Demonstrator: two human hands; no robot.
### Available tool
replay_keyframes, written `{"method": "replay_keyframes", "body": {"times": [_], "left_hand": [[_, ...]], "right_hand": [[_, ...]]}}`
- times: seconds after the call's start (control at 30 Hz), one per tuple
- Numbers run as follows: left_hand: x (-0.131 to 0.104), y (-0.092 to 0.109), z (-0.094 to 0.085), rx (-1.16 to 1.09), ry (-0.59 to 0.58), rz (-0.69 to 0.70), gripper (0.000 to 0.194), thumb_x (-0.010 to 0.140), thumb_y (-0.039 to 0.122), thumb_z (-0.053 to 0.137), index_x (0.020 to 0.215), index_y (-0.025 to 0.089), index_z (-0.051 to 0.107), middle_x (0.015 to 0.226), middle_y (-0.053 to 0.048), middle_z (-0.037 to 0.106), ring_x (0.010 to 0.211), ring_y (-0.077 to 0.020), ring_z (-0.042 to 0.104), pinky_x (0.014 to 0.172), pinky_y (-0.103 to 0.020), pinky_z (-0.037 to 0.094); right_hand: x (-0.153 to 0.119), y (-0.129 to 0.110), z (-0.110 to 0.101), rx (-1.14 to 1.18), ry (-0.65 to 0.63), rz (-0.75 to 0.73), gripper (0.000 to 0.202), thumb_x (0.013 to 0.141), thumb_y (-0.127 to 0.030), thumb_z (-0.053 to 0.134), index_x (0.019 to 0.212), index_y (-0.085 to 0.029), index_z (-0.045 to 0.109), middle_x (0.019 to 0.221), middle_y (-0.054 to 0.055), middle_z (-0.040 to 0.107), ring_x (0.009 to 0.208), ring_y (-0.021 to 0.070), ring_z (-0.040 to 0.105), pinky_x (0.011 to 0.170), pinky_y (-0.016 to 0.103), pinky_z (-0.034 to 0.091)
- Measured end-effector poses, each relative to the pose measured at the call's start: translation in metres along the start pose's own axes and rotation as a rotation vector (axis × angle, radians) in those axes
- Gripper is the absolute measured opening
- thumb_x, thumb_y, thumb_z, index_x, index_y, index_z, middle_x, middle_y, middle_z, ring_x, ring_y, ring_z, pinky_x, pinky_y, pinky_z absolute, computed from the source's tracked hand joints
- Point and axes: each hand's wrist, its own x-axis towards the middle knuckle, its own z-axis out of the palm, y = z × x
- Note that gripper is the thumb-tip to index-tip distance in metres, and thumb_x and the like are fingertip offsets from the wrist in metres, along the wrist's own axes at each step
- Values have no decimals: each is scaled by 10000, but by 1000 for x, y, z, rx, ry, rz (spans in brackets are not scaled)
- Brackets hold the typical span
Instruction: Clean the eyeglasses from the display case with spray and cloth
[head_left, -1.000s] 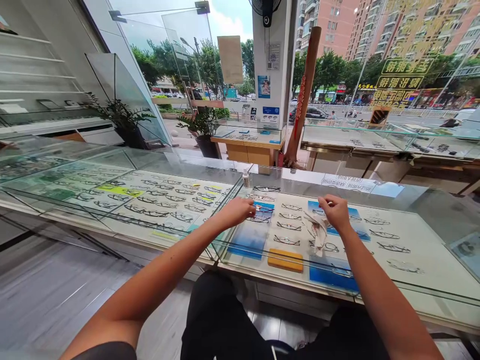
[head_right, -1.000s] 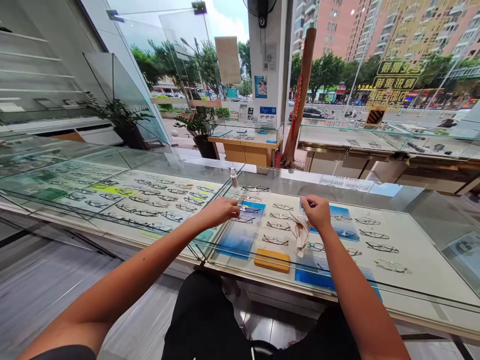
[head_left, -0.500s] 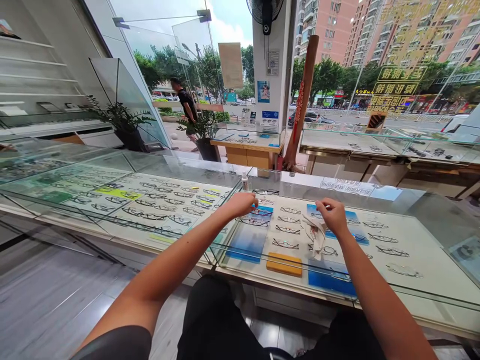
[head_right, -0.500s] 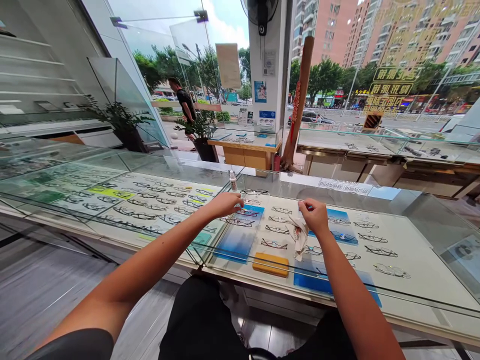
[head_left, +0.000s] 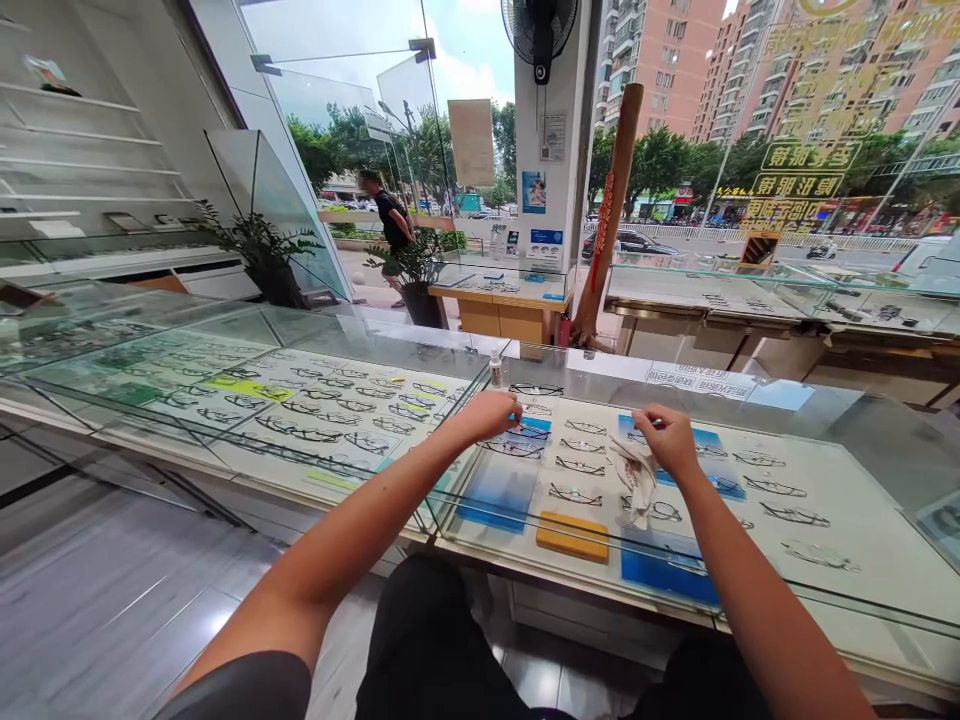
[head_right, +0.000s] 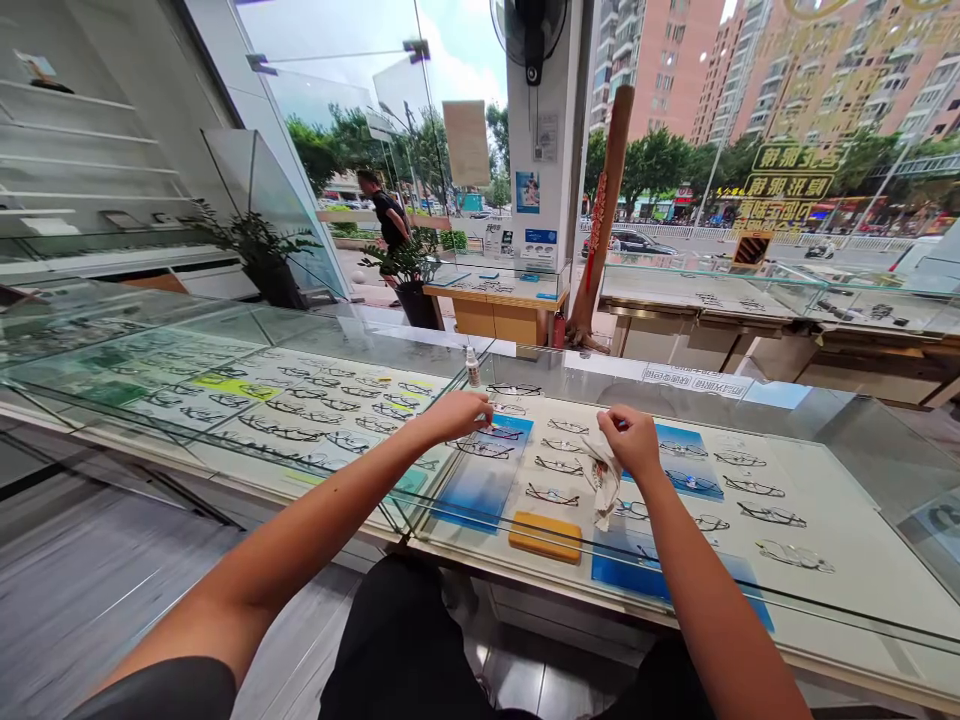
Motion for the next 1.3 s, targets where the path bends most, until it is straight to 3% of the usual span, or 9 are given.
{"method": "replay_keyframes", "body": {"times": [0.53,0.73,0.9,1.13,1.3], "left_hand": [[-3,0,1,-24,43,24,139,900,256,696,951,244,824,1025,-80,764,884,-239,722,757,-300,481],[-8,-1,-18,-31,95,19,149,928,280,658,950,229,797,1028,-79,748,869,-246,713,743,-313,465],[-10,10,-40,-111,200,40,164,937,306,631,934,212,765,988,-72,725,857,-237,681,719,-321,436],[14,41,-41,-669,447,78,168,883,345,656,818,192,679,890,-35,659,842,-191,600,767,-310,441],[53,60,-31,-1280,474,114,318,860,492,737,857,186,648,887,-29,683,828,-167,610,804,-307,477]], "right_hand": [[-1,0,1,-36,-6,-23,394,948,-468,618,644,-224,678,673,45,722,650,207,638,638,331,497],[-1,3,2,-40,-32,-29,397,953,-477,613,653,-224,672,681,47,715,666,210,638,656,332,505],[-1,2,3,-35,-32,-29,392,948,-473,622,649,-223,665,668,42,698,665,206,628,670,330,515],[-2,-4,5,-4,-22,-24,378,949,-471,625,664,-227,670,686,45,705,676,210,634,667,337,521],[0,-17,5,53,1,7,374,940,-458,620,643,-232,645,670,40,689,666,207,625,649,332,509]]}}
